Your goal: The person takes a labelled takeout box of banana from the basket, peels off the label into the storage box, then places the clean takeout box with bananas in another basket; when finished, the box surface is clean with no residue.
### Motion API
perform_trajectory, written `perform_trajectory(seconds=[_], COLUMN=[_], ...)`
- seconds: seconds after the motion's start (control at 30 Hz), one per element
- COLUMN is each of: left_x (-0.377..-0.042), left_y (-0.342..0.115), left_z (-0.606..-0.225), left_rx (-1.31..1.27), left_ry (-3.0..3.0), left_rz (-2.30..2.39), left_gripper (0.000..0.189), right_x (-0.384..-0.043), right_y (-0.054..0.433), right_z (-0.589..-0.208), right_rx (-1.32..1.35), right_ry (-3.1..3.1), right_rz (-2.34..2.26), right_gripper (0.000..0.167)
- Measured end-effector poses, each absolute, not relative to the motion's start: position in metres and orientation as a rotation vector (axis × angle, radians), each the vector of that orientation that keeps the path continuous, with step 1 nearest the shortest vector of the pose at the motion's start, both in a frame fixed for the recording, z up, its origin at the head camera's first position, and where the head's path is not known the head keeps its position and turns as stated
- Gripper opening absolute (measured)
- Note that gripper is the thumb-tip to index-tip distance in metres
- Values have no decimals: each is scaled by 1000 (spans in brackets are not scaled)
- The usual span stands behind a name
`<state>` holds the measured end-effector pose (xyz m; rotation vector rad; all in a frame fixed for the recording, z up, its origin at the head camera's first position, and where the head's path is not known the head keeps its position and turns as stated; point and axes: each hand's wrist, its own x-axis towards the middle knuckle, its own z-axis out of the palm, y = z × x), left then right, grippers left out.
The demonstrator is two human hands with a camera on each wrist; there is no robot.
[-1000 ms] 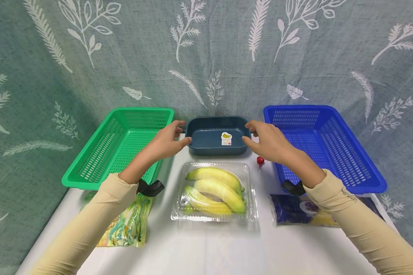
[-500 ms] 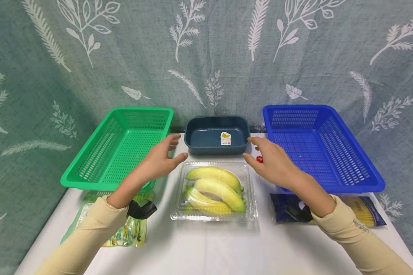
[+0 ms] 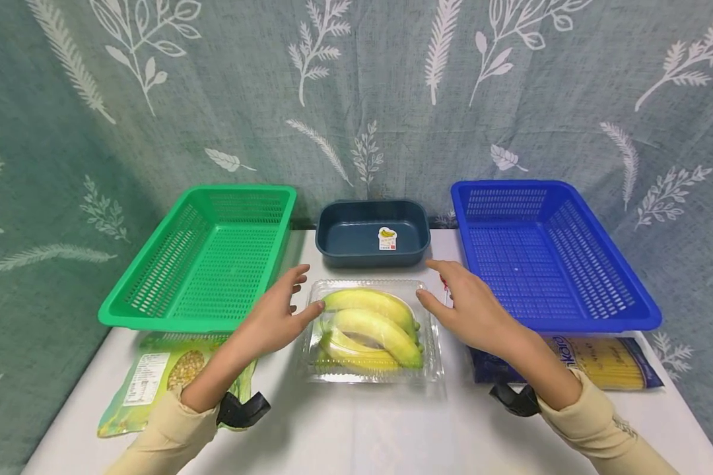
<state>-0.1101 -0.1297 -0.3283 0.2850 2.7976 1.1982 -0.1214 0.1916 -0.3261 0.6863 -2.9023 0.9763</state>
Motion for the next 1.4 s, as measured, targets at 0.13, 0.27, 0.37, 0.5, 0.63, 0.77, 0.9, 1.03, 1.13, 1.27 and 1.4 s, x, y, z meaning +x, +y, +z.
perform_trajectory(seconds=[0.13, 0.27, 0.37, 0.5, 0.63, 0.77, 0.9, 1.03, 1.13, 1.27, 1.4], left_x=[-108, -107, -107, -109, -113, -116, -117, -118, -119, -120, -121], left_y=[-128, -128, -130, -132, -133, -134, -136, -136, -135, -134, -135], left_z=[-338, -349, -356, -365, -376, -383, -386, -389, -392, -396, -399], left_rx=[228, 181, 146, 90, 53, 4, -38, -50, -60, -68, -92], left_ry=[2796, 2801, 2789, 2749, 2701, 2665, 2648, 2643, 2625, 2575, 2513], left_rz=[1214, 1217, 1237, 1305, 1376, 1406, 1423, 1438, 1466, 1514, 1556], left_gripper=[73, 76, 77, 76, 72, 71, 68, 65, 66, 68, 67], right_x=[-114, -107, -101, -99, -99, -96, -94, -93, -92, -90, -88], right_y=[187, 183, 181, 178, 177, 177, 175, 173, 173, 175, 176], right_z=[-337, -347, -354, -364, -370, -374, -378, -382, -385, -388, -391], right_rx=[686, 643, 575, 484, 399, 307, 250, 178, 116, 35, -8], right_ry=[-2896, -2914, -2936, -2956, -2991, -3039, -3029, -3000, -2991, -2992, -2976], right_rz=[980, 1007, 1033, 1090, 1162, 1246, 1347, 1488, 1561, 1646, 1782], right_gripper=[59, 64, 71, 77, 80, 82, 78, 75, 76, 74, 67])
